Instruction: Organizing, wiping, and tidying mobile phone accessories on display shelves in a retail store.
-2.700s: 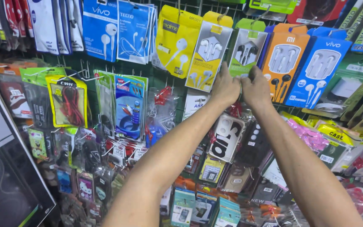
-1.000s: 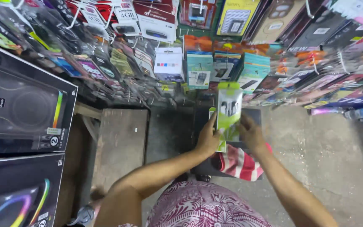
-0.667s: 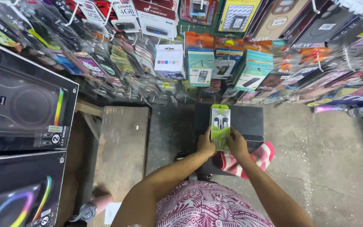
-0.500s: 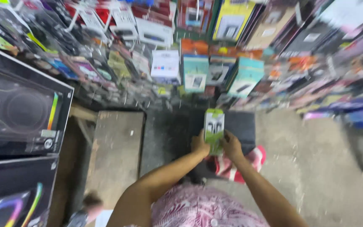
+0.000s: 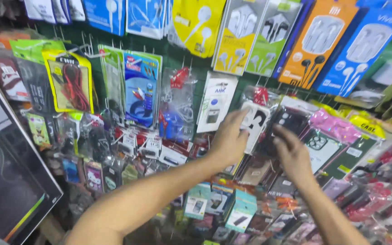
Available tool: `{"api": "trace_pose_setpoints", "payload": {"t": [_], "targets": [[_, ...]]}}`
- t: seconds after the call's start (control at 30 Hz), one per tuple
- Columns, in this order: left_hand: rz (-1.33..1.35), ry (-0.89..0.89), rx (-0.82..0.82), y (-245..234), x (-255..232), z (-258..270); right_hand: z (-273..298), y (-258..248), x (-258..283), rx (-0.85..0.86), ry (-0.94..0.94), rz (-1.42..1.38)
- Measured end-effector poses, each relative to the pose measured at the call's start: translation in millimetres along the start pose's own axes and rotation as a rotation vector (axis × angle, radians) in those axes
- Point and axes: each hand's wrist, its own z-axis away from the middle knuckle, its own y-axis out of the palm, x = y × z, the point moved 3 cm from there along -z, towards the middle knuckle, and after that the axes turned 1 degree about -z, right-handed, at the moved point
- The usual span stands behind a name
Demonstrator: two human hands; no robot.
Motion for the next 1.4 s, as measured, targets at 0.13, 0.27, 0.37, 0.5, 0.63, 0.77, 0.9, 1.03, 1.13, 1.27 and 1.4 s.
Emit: {"api": "trace_pose_setpoints", "payload": {"t": [0.13, 0.27, 0.37, 0.5, 0.63, 0.77, 0.9, 1.03, 1.13, 1.27, 1.4], "targets": [[0.049, 0.092, -0.098, -10.9, -44.7, -105.3, -89.5, -26.6, 65.8, -0.157, -0.301, -0.001], [0.079, -0.013, -0.051, 20.8, -23.8, -171.0, -144.9, -14.4, 87.5, -0.193, -0.264, -0.175], [0.081, -0.141, -0.054, 47.6, 0.8, -198.6, -190.8, -4.2, 50.9, -0.175, -0.216, -0.148], [0.137, -0.334, -0.102, 74.6, 40.5, -221.2, -220.3, 8.2, 27.9, -0.097, -0.139, -0.085], [0.109, -0.417, -0.147, 79.9, 50.3, -227.2, -225.4, 8.8, 24.0, -0.075, -0.145, -0.069], [0.141, -0.465, -0.143, 72.8, 41.6, -221.9, -215.9, 5.2, 32.8, -0.077, -0.128, -0.048], [0.089, -0.459, -0.183, 69.8, 38.6, -215.4, -211.4, 2.0, 37.2, -0.088, -0.094, -0.061], [-0.081, -0.387, -0.156, 59.9, 10.7, -201.6, -187.9, -8.1, 68.8, -0.11, -0.045, -0.126], [-0.132, -0.296, -0.147, 48.8, -14.7, -190.6, -203.6, -6.9, 45.7, -0.116, -0.058, -0.127], [-0.034, -0.278, -0.171, 27.1, -47.4, -175.8, -183.0, -14.0, 65.7, -0.141, -0.042, -0.174], [-0.036, -0.235, -0.233, 4.8, -73.6, -164.2, -156.7, -32.9, 97.5, -0.131, -0.104, -0.154]]}}
